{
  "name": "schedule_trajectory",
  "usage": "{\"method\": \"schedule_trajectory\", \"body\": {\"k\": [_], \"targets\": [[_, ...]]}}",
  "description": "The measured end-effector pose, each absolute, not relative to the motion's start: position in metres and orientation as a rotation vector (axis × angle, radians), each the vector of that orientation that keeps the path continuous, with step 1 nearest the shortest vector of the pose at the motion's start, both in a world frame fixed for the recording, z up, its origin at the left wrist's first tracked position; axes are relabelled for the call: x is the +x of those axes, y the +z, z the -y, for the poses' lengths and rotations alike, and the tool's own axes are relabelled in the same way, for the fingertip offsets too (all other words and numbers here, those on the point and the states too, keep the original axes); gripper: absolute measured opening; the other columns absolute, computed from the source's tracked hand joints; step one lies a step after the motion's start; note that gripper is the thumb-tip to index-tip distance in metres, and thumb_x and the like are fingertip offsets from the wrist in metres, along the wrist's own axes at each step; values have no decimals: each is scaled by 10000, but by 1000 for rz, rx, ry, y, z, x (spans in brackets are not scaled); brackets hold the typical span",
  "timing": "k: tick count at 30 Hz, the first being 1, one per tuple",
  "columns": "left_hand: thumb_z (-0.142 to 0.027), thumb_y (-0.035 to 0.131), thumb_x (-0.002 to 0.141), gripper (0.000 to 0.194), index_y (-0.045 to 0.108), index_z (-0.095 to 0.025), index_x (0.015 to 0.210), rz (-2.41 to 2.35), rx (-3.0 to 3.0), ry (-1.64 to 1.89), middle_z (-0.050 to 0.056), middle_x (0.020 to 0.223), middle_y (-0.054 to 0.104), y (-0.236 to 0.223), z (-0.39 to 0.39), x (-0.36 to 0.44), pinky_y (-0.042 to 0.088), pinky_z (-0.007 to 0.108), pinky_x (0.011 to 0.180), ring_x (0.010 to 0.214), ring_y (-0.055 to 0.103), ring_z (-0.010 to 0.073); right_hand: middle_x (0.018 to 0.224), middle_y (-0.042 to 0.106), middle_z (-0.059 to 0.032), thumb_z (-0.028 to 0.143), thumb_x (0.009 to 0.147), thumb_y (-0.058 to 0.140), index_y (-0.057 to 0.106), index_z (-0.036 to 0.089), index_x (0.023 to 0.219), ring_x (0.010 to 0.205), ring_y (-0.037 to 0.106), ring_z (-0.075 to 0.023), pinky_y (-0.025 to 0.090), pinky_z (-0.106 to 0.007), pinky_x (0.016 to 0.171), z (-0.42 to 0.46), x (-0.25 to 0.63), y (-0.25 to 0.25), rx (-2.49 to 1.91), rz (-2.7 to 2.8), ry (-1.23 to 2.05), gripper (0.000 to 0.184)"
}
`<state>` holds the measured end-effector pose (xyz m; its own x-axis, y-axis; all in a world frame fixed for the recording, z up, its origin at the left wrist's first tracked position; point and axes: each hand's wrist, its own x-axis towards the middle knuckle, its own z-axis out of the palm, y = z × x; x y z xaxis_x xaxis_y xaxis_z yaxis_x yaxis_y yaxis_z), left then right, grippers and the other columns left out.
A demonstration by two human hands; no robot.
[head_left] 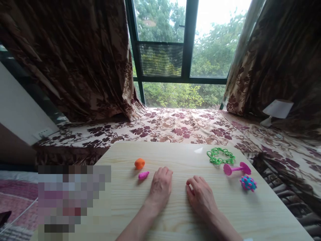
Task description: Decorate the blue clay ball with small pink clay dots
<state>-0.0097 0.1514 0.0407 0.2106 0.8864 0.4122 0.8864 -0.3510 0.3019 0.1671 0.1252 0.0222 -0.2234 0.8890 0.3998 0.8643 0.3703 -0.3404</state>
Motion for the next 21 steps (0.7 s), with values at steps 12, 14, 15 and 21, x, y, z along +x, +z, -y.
{"method": "schedule_trajectory", "body": {"k": [12,14,15,21], "targets": [[-153,277,879,357,480,-178,1171,-1760,2307,903,88,1047,633,33,-133,-26,457,312,826,963,587,167,870,509,-65,41,777,356,541,205,999,814,509,-199,446,-329,703,-92,202,29,-1250,2084,210,333],[-122,309,850,387,495,-186,1183,-1724,2348,878,87,1148,594,33,-118,-33,403,360,935,1093,517,184,871,515,-71,48,769,352,542,206,974,813,512,-207,451,-341,702,-85,210,30,-1215,2077,214,321],[-101,325,828,400,520,-189,1166,-1716,2378,833,81,1168,590,33,-113,-34,375,387,970,1136,487,195,863,519,-71,50,770,350,544,206,954,808,512,-208,451,-343,698,-83,212,32,-1209,2079,225,309],[-59,379,744,445,558,-139,1144,-1862,2399,649,119,1236,558,31,-134,0,278,503,1020,1213,417,265,825,542,-46,77,820,371,545,206,918,799,504,-191,427,-328,722,-88,182,35,-1298,2150,317,238]]}}
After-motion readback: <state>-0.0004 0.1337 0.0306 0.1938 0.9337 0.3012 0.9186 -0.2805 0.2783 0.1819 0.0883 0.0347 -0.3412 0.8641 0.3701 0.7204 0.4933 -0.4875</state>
